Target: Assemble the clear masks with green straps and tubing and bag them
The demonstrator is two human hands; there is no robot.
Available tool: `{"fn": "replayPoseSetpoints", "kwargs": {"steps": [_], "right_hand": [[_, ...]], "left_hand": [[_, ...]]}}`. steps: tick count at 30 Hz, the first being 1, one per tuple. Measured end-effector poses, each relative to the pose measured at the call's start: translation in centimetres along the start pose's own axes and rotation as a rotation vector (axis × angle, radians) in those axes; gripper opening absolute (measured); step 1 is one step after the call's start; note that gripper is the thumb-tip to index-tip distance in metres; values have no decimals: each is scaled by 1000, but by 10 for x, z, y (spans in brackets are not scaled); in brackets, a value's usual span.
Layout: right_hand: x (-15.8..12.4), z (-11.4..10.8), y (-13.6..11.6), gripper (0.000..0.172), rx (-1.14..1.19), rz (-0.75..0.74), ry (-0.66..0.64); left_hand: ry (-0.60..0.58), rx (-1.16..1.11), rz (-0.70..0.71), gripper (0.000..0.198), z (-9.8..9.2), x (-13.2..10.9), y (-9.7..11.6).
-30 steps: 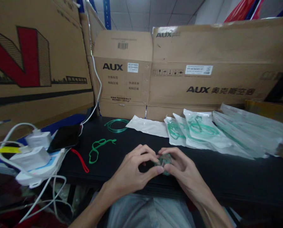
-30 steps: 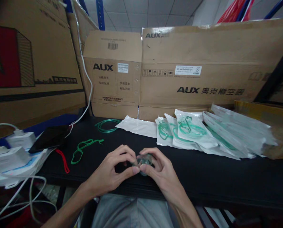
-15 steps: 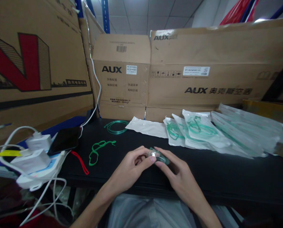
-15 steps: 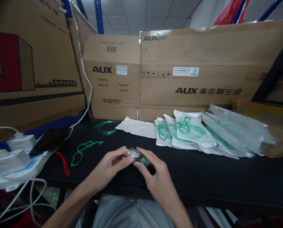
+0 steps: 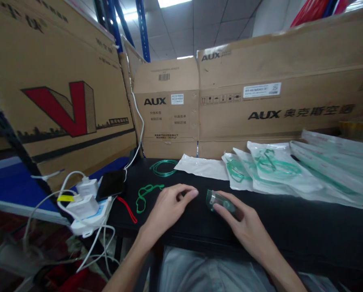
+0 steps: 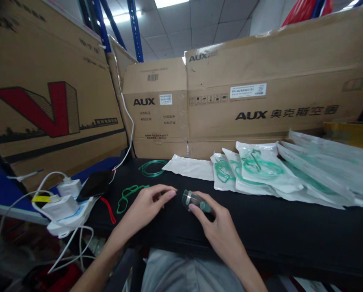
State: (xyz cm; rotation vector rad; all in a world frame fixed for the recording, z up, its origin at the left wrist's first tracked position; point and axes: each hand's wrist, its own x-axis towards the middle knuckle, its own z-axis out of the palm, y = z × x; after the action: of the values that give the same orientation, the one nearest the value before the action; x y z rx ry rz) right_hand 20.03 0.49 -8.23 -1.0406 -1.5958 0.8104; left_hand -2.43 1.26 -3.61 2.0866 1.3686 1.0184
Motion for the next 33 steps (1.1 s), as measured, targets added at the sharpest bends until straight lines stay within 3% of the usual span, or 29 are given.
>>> {"fn": "replayPoseSetpoints", "kwargs": {"steps": [2,4,7,11,16,23,28,33], "right_hand": [[1,-2,-1,44,60,52,26],[2,-4,-3,46,115,80,20],[2,-6,-8,44,152,85,-33],[2,-6,-14,41,166,88,-92],[1,-6,-20,36,180,60,-126],[1,-6,-21,27,131,11,-128],[0,-6,-20,26,126,12,-131],[-1,-8,-22,28,132,18,-121]], "left_hand": [[130,243,33,26,-20,2,-16],[141,442,7,26,-37,5,-34],[67,615,-73,29,-51,10,-54],[-31,690,-177,18,-52,18,-64],[-35,608,-178,19,-49,26,-68],[-119,177,-86,21,-53,30,-76],[-208,208,-81,22,-50,33,-69],[-95,184,10,28,-37,36,-53]]}}
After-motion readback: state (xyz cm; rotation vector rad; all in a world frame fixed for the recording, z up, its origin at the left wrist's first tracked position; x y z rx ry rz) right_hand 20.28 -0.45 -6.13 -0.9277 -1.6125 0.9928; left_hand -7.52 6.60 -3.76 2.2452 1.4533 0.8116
